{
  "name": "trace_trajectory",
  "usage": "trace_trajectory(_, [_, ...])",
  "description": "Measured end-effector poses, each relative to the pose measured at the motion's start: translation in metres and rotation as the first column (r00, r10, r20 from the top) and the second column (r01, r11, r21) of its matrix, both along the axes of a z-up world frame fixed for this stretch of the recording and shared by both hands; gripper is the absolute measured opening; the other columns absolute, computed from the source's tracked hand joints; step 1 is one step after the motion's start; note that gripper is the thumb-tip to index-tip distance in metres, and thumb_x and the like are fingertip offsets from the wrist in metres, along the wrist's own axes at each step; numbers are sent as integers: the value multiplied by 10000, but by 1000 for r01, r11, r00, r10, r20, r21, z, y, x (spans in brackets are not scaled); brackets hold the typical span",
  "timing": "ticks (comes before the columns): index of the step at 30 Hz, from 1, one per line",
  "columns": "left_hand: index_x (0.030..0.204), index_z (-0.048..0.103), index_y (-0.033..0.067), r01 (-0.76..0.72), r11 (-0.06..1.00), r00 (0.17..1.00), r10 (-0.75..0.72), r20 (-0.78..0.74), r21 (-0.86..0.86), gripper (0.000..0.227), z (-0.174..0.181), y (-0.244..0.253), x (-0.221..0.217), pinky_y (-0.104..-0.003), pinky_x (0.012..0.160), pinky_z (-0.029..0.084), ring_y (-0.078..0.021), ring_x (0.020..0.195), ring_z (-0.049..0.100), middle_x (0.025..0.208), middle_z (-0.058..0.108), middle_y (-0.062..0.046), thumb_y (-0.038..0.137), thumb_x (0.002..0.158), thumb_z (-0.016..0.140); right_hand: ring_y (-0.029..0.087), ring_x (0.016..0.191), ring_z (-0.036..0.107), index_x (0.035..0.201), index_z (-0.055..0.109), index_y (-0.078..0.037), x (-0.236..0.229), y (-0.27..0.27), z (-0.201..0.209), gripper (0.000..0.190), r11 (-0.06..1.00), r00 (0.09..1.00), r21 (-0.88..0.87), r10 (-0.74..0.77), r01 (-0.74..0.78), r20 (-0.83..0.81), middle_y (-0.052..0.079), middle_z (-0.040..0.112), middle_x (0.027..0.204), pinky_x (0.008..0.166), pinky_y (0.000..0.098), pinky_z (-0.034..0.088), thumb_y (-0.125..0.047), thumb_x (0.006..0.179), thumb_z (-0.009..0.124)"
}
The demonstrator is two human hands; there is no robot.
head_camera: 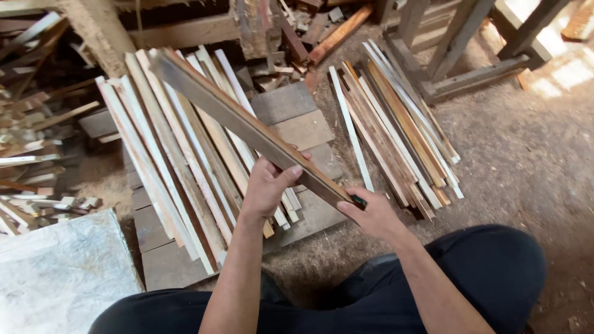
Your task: Inspecting and marking wooden strips with a pencil in a workshop
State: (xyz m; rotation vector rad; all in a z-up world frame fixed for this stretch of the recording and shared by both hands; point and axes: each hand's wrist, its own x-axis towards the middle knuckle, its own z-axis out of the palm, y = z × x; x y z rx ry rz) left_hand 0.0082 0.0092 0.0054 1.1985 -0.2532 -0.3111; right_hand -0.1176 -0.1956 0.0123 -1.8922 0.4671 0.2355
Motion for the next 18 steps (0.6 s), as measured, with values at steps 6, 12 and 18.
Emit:
trace_trajectory(6, [1191, 685, -7, 19, 1000, 999, -19, 37, -18, 399, -8, -14, -12, -406, 821, 630, -226, 947, 720, 1068, 765, -172, 61, 821, 821, 188, 862, 721, 1260, 686, 39, 18, 8, -4, 299, 965, 748, 172, -262, 197, 610, 201, 756, 938, 793, 336, 594, -133, 1038, 582])
trace_trajectory(12, [1201, 671, -4, 143, 984, 990, -144, 5, 107, 432, -78, -41, -31, -405, 821, 627, -242, 928, 750, 1014, 775, -206, 59, 816, 857, 170, 595, 624, 1201, 687, 92, 63, 43, 63, 321, 965, 487, 256, -200, -50, 850, 152, 647, 667, 606, 259, 547, -114, 1078, 473])
trace_trajectory(18, [1216, 631, -15, 196, 938, 971, -226, 79, 285, 393, -46, -50, -60, -447, 908, 589, -295, 1066, 721, 1081, 760, -178, 59, 863, 789, 127, 492, 545, 1107, 721, 88, 96, 70, 111, 307, 951, 375, 285, -222, -121, 900, 139, 621, 595, 469, 254, 525, -141, 1065, 520])
